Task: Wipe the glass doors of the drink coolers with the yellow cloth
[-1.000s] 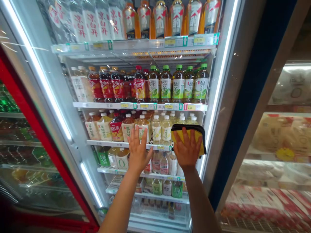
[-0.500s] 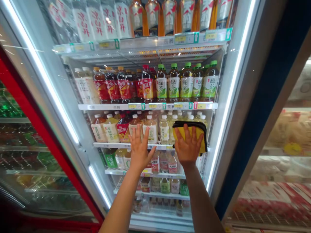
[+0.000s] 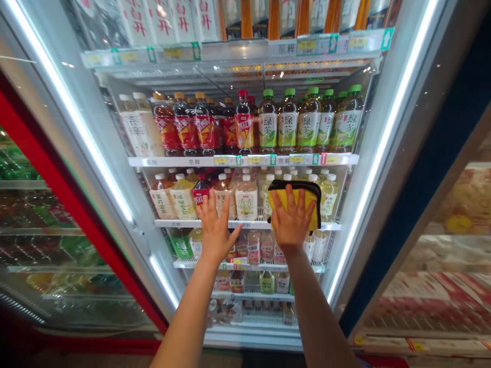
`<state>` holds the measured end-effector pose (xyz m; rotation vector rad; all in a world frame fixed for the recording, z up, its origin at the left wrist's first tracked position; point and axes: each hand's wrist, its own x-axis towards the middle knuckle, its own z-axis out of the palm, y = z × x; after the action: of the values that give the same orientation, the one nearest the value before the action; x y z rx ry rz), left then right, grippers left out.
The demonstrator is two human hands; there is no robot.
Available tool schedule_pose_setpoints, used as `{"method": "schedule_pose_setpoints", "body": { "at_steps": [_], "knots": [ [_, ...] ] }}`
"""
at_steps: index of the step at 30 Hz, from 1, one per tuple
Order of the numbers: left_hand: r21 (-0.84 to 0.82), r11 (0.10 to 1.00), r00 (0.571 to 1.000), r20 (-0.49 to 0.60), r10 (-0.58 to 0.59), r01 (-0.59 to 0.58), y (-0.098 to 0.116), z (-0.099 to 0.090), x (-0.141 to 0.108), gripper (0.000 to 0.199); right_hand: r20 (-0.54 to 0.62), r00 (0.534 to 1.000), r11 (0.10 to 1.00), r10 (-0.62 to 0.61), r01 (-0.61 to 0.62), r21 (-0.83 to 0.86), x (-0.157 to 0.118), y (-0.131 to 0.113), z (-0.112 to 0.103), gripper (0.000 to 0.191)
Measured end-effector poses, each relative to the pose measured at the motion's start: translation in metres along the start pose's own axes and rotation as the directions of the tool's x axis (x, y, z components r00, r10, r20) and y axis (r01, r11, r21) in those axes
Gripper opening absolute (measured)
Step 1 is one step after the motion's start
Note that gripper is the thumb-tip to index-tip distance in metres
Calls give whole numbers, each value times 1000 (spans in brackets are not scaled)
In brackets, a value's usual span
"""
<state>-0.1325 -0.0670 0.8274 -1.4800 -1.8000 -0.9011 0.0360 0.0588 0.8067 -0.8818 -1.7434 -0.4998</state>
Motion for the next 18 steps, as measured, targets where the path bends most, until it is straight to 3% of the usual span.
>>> {"method": "schedule_pose_setpoints", "body": {
  "at_steps": [2, 4, 7, 10, 12, 14, 18],
  "knots": [
    [-3, 1000, 1000, 4, 3, -3, -4, -1, -1, 104, -10, 998, 998, 68, -68, 9, 21, -21, 2, 67],
    [-1, 1000, 1000, 14, 0, 0, -9, -4, -1, 103, 12, 999, 999, 47, -47, 26, 30, -46, 5, 65],
    [-6, 1000, 999, 31, -9, 9, -19, -8, -3, 102, 54, 995, 996, -87, 84, 43, 10, -63, 8, 60],
    [-17, 1000, 999, 37, -8, 9, -27, -10, -6, 101, 27, 987, 987, -159, 158, 29, -23, -49, 8, 54],
    [-21, 1000, 999, 38, 2, -1, -31, -11, -7, 101, 3, 992, 992, -129, 129, 14, -28, -37, 8, 51],
    [-21, 1000, 999, 35, 12, -12, -34, -12, -8, 102, -4, 998, 998, -56, 56, 8, -15, -37, 10, 52],
    [-15, 1000, 1000, 31, 8, -7, -41, -17, -7, 105, -10, 999, 999, 46, -45, 19, 20, -74, 15, 57]
  ]
}}
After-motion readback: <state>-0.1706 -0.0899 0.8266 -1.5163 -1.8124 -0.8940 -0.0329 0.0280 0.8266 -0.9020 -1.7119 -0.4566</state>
